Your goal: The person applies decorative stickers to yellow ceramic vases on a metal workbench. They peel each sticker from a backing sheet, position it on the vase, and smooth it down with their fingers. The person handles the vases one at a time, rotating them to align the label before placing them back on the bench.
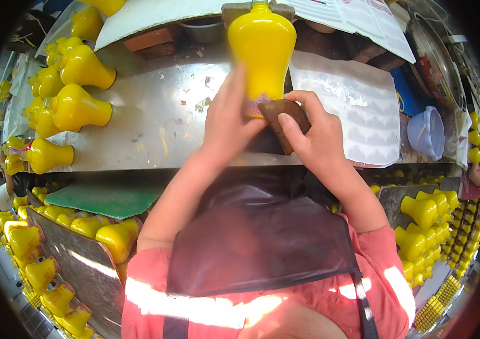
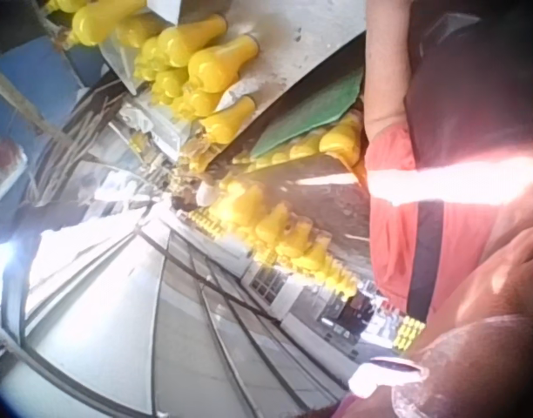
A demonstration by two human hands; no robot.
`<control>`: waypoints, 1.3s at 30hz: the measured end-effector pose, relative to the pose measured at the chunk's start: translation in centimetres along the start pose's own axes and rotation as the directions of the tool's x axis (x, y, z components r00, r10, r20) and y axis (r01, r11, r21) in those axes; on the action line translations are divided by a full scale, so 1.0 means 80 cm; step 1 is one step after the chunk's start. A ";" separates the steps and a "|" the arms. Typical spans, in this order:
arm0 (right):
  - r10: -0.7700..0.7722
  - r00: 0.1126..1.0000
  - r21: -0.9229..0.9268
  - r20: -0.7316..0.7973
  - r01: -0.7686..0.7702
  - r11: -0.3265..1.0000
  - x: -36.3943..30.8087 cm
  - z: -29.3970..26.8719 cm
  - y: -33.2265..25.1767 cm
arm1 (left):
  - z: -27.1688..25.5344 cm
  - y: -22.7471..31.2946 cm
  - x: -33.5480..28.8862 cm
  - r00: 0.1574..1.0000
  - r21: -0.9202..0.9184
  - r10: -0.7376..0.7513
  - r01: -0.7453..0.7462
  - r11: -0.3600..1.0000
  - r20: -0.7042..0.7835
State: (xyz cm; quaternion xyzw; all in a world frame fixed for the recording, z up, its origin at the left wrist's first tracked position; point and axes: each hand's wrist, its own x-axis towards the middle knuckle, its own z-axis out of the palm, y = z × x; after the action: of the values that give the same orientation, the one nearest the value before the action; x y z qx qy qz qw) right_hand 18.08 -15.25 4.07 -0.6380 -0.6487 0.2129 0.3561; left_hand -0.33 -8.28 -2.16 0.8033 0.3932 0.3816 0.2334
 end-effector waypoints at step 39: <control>0.283 0.927 0.341 0.246 -0.356 0.870 0.021 0.021 0.021 | 0.007 -0.002 -0.002 0.986 -0.082 -0.140 0.147 0.986 0.086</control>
State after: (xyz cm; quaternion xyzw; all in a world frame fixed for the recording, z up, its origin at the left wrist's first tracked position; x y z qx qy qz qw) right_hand 18.14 -13.16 2.05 -0.6328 -0.5106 0.4497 0.3697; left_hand -0.02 -8.37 -2.74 0.7765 0.4233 0.3480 0.3111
